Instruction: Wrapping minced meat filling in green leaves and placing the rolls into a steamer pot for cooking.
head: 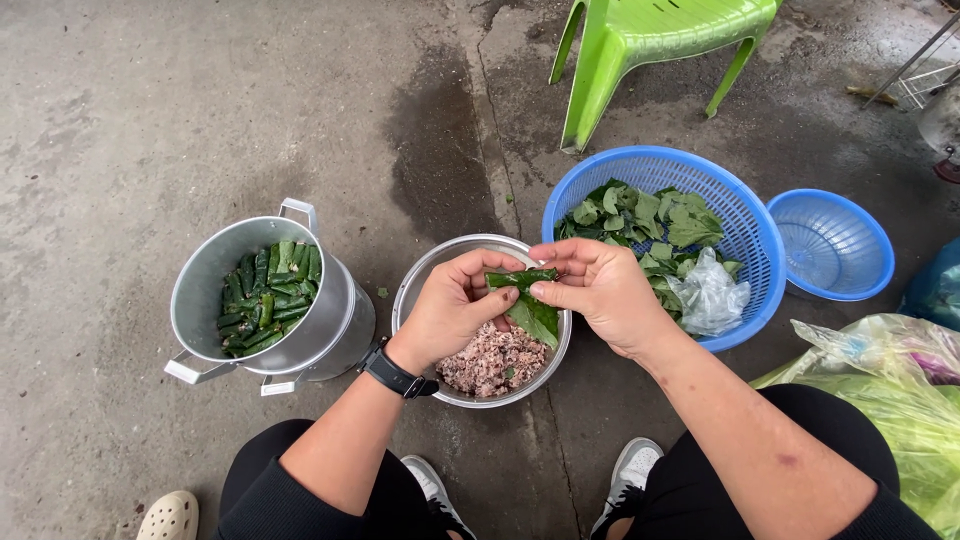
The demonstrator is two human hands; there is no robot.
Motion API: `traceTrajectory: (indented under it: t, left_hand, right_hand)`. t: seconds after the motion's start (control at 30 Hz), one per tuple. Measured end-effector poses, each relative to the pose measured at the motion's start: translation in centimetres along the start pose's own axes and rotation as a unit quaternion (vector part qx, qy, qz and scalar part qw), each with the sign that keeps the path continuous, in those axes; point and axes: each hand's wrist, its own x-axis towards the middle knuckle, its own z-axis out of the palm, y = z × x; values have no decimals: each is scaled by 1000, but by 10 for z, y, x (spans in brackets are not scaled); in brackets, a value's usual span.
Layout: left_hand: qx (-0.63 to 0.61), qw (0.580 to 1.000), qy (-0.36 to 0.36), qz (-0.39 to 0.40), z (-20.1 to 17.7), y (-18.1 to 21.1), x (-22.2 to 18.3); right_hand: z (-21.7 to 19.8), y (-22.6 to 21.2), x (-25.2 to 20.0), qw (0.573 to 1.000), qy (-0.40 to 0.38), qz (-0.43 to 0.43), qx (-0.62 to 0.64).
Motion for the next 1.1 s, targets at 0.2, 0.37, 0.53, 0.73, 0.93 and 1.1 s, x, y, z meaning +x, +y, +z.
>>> traceTrajectory:
  t: [0.2, 0.37, 0.53, 0.73, 0.93, 1.1]
  left_hand:
    - [-40, 999, 29, 6, 4, -7, -1]
    - [-74, 995, 64, 6, 9, -3, -2]
    - [-64, 996, 55, 6, 5, -3, 0]
    - [-48, 999, 6, 0, 3, 7, -6]
    - [-17, 1000, 18, 8, 4, 7, -5]
    - [27, 999, 23, 9, -5, -1, -3]
  right_hand:
    - [4, 3, -2, 1000, 5, -14, -15]
    - [4, 6, -3, 1000, 7, -7, 8]
    - [3, 9, -1, 999, 7, 16, 42]
    - [3, 5, -3, 1000, 8, 11, 23]
    - [10, -7, -8, 1000, 4, -10, 3]
    - [7, -4, -7, 1000, 10, 8, 4]
